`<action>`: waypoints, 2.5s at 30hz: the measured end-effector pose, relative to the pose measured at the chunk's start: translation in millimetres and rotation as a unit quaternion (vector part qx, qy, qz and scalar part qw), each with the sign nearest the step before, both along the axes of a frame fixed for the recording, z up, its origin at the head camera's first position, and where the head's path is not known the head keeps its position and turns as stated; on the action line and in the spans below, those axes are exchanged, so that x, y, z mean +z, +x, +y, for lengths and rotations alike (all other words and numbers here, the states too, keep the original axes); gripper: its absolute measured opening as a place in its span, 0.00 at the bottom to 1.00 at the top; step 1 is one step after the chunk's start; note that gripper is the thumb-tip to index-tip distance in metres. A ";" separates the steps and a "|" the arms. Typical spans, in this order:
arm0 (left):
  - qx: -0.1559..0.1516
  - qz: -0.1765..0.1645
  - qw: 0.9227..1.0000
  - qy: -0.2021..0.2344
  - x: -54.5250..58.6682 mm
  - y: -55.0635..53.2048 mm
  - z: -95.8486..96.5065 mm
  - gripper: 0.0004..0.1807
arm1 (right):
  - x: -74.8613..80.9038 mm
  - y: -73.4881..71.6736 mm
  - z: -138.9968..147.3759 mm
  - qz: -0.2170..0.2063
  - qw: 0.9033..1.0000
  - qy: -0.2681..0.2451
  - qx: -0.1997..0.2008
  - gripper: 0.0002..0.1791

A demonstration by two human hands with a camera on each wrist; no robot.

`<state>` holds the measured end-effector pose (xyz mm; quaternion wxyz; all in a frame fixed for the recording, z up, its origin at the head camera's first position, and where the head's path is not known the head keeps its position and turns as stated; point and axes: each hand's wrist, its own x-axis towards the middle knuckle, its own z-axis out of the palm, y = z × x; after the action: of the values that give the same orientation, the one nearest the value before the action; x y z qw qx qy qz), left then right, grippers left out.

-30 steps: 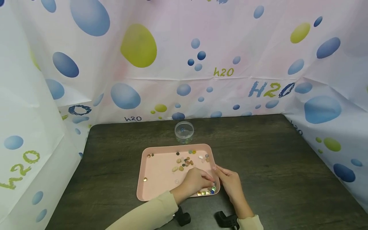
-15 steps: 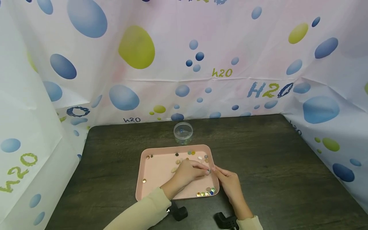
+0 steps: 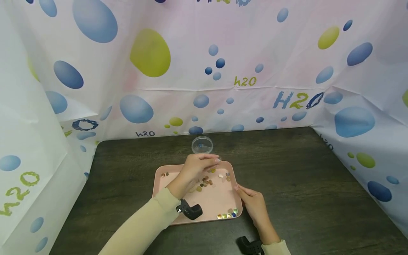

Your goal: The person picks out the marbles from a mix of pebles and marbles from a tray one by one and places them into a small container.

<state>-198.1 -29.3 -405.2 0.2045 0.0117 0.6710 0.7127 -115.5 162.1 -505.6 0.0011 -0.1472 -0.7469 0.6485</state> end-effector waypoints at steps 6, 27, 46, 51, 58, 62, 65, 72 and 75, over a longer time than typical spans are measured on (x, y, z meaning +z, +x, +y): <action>0.028 0.011 0.999 0.032 -1.1 -15.9 -5.1 0.19 | -0.4 0.9 -0.3 -0.003 1.000 -0.012 0.001 0.26; 0.144 0.023 0.987 0.071 0.5 -65.1 -21.1 0.14 | -0.6 1.4 -0.6 0.001 1.000 -0.011 0.000 0.25; 0.169 0.111 0.978 -0.058 -18.5 -77.2 -26.6 0.15 | 0.6 -1.6 0.7 -0.001 1.000 -0.020 -0.004 0.24; 0.171 0.124 0.971 -0.109 -17.4 -76.9 -26.6 0.15 | 0.6 -2.0 0.8 -0.001 1.000 -0.015 -0.005 0.24; 0.175 0.127 0.963 -0.161 -16.0 -73.7 -26.0 0.12 | -0.3 -2.3 0.3 -0.001 1.000 -0.017 -0.004 0.24; 0.169 0.122 0.963 -0.172 -15.0 -70.2 -26.2 0.14 | -0.3 -2.1 0.3 0.000 1.000 -0.016 -0.004 0.24; 0.165 0.118 0.967 -0.154 -14.5 -67.9 -25.9 0.13 | -0.2 -2.2 0.2 -0.001 1.000 -0.010 -0.005 0.24; 0.152 0.089 0.980 -0.095 -14.5 -60.5 -24.0 0.11 | -0.6 -2.2 0.1 -0.005 1.000 -0.010 -0.005 0.25; 0.144 0.080 0.982 -0.088 -14.5 -55.8 -22.7 0.13 | -1.0 -1.9 0.4 -0.004 1.000 -0.014 -0.005 0.25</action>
<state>-254.0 -52.1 -419.7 0.0455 -0.0461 0.7399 0.6695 -117.4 162.5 -506.6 -0.0007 -0.1532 -0.7368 0.6585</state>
